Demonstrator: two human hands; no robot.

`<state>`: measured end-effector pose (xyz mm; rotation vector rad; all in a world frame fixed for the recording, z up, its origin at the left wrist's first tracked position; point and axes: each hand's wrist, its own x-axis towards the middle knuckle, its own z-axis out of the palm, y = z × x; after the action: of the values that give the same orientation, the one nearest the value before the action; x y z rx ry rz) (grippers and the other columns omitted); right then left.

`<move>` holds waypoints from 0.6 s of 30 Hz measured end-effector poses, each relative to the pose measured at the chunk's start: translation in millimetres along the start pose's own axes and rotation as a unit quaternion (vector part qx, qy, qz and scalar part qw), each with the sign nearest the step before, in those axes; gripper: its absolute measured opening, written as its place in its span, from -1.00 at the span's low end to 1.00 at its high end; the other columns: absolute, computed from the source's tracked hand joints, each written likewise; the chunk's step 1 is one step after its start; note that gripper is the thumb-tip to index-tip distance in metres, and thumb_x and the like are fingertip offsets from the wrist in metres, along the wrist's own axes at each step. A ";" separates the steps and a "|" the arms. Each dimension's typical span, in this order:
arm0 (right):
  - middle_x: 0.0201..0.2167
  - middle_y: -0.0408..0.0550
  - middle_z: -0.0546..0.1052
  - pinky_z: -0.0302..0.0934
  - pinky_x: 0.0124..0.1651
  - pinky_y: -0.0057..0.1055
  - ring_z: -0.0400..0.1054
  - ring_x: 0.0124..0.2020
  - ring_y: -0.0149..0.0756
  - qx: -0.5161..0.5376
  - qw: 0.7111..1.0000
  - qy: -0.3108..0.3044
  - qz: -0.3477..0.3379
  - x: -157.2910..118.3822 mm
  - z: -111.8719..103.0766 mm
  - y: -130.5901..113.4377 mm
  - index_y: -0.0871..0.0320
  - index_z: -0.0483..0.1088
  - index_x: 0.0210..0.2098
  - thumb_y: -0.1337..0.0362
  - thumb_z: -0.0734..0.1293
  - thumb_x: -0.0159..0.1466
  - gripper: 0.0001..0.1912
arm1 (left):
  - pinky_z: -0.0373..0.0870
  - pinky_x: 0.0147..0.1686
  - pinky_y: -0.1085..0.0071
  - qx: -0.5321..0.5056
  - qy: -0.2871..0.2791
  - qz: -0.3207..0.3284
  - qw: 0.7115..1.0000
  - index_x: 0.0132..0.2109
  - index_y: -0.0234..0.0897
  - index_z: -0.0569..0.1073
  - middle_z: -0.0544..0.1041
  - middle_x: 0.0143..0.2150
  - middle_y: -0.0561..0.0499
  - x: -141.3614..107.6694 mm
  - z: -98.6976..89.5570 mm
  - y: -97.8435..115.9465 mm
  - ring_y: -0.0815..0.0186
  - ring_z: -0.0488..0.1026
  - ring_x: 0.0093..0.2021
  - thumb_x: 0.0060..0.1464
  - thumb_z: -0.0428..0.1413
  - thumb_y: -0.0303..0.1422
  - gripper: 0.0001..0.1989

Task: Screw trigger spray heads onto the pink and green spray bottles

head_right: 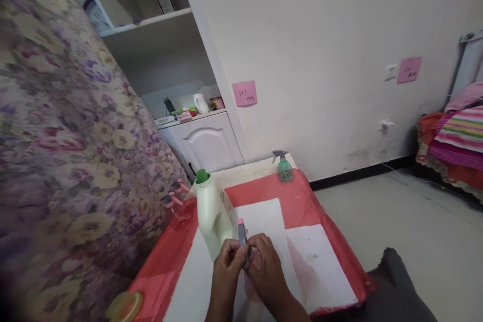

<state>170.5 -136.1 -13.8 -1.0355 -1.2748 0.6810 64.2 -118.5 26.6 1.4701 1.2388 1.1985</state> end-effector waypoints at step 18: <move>0.15 0.21 0.37 0.23 0.20 -0.02 0.28 0.17 0.13 -0.046 0.992 -0.068 0.092 -30.7 -9.3 56.6 0.14 0.20 0.19 0.39 0.52 -0.27 0.01 | 0.39 0.05 0.06 0.000 -0.026 0.013 1.000 -0.01 -0.19 0.52 0.51 0.09 -0.21 -23.8 -17.8 -61.3 -0.11 0.40 0.13 -0.16 0.29 -0.15 -0.49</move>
<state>180.6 -141.9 -77.8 -1.2105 -1.3493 0.8518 34.7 -132.4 -33.2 1.5115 1.1889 1.1700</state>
